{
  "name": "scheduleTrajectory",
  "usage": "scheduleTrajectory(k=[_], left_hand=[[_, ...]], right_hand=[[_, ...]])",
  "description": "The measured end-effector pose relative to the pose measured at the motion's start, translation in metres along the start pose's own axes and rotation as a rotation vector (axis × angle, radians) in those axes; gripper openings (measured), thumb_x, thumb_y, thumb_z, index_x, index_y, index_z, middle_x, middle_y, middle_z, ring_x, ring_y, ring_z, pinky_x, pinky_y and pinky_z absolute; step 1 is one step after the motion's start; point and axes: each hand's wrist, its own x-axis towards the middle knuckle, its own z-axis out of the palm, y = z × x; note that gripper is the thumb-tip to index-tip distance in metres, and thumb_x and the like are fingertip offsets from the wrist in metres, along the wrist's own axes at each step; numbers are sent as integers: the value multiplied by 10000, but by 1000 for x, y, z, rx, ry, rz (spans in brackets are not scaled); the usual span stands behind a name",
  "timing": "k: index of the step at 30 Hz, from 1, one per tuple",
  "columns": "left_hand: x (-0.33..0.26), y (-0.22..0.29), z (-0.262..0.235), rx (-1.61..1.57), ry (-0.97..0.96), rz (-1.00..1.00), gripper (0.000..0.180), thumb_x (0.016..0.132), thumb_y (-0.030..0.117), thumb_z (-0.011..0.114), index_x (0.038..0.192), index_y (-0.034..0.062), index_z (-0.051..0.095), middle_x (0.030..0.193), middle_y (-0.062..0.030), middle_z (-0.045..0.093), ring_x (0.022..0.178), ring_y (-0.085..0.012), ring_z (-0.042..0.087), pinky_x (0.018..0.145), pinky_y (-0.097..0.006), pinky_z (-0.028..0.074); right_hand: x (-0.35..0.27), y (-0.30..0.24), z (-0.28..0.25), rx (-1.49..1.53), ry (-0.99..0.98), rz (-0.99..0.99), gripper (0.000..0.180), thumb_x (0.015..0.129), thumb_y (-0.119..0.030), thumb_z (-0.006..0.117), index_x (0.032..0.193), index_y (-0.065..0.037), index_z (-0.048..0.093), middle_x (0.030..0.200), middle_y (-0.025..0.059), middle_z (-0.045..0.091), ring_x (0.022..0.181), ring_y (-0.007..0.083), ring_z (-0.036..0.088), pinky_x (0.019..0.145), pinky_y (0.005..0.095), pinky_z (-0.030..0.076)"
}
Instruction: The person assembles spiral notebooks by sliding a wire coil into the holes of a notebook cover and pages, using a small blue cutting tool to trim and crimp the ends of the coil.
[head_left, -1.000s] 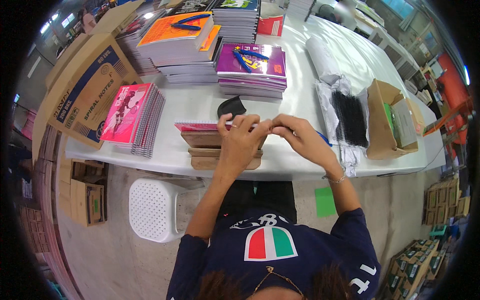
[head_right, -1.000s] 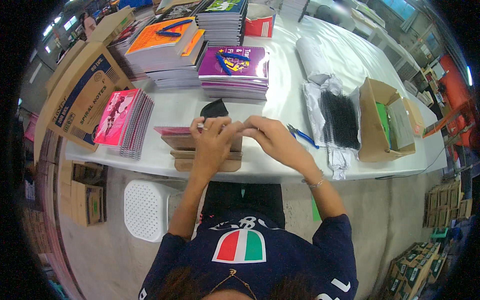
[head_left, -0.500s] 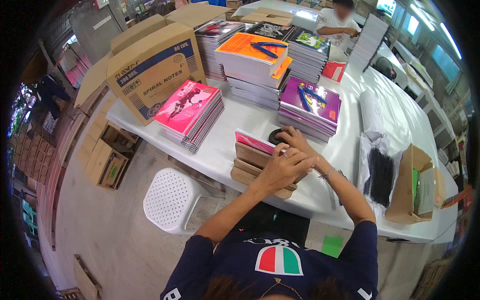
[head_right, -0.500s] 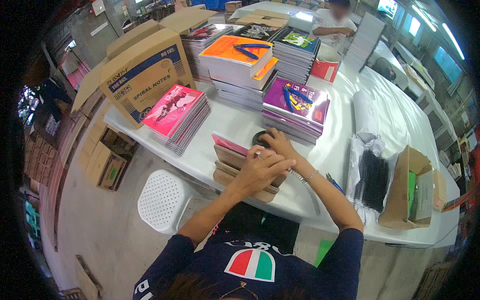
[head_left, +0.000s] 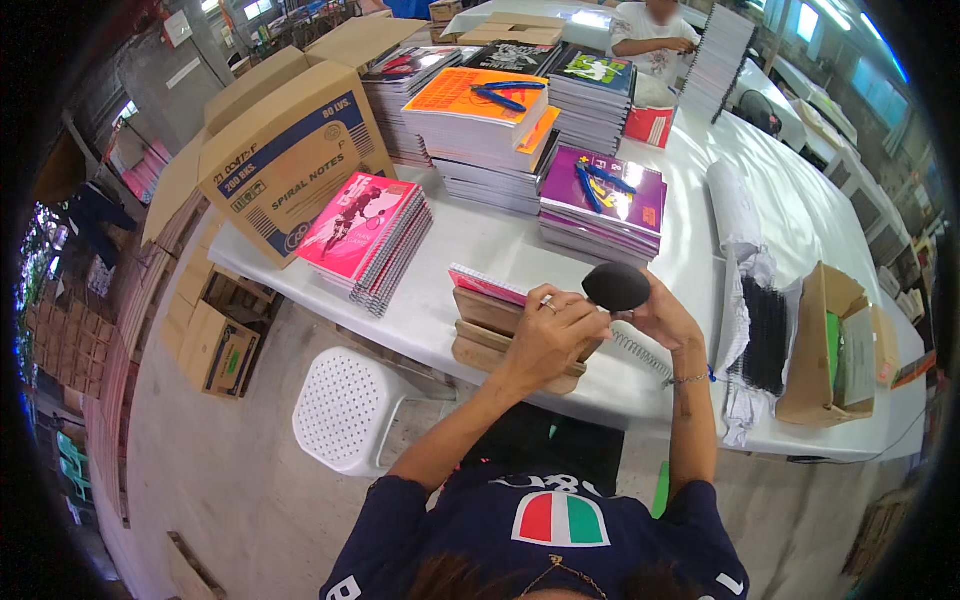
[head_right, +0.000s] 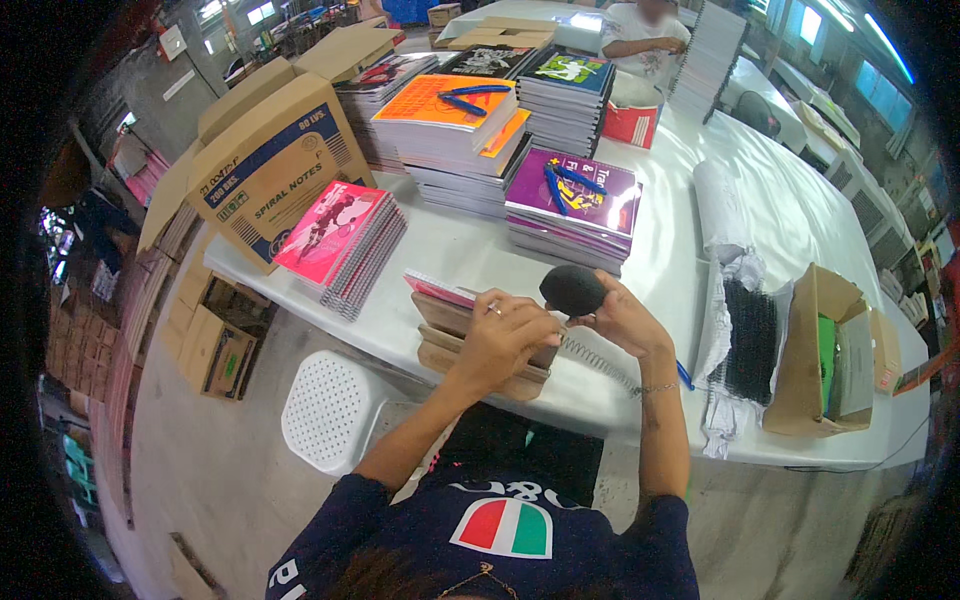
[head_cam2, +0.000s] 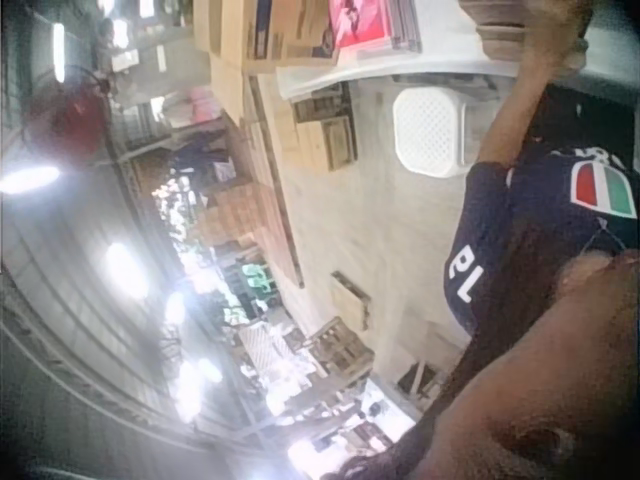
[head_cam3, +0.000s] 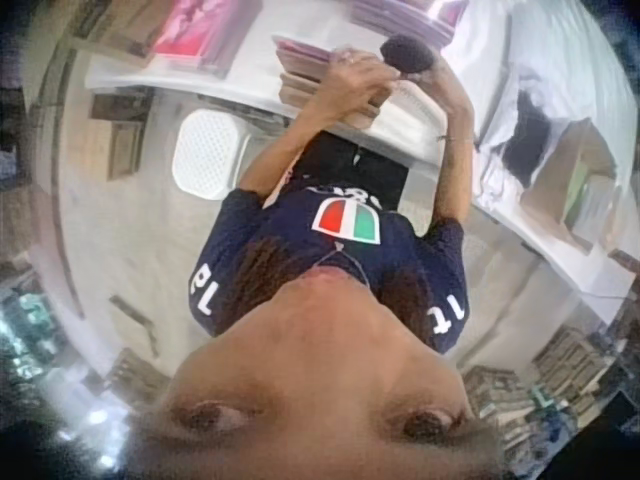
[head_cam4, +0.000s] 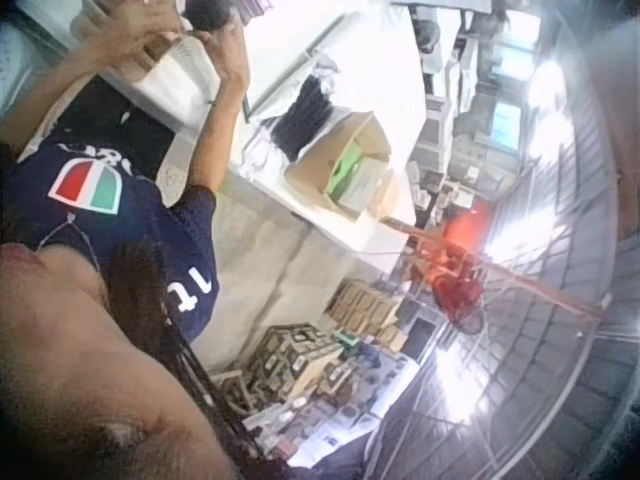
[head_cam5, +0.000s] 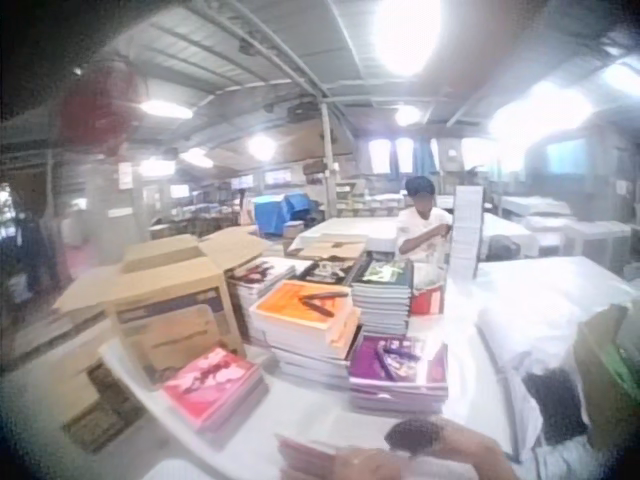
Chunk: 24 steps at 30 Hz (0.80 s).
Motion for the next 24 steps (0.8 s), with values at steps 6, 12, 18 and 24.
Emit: scheduleTrajectory(k=[6, 12, 18, 24], left_hand=[[-1, -2, -3, 57, -79, 36, 256, 790, 249, 710, 1016, 151, 636, 930, 23, 651, 999, -167, 598, 922, -389, 383], [7, 0, 1, -50, -86, 8, 254, 765, 93, 706, 1010, 125, 647, 974, -46, 660, 1060, -240, 613, 915, -420, 415], [-11, -26, -4, -88, -79, -88, 268, 783, -11, 698, 1042, 45, 656, 1051, -127, 671, 992, -297, 619, 904, -394, 450], [4, -23, -11, 3, -218, -68, 157, 905, 46, 608, 1044, -7, 658, 1049, -140, 670, 994, -270, 623, 889, -369, 471]], right_hand=[[-17, 9, -29, -276, -100, -31, 510, 952, -424, 580, 1228, -4, 499, 1170, 90, 579, 1035, 180, 573, 910, 350, 492], [-19, 16, -37, -417, 99, 71, 418, 1026, -479, 380, 1215, -170, 589, 786, -80, 514, 645, 37, 407, 506, 187, 313], [15, 35, -24, -189, 49, 61, 358, 981, -488, 519, 1016, -136, 573, 790, -92, 451, 665, 7, 405, 585, 163, 390], [20, 49, -17, 31, 22, -180, 499, 971, -455, 553, 1185, -6, 582, 1095, 31, 621, 988, 114, 582, 849, 278, 483]])
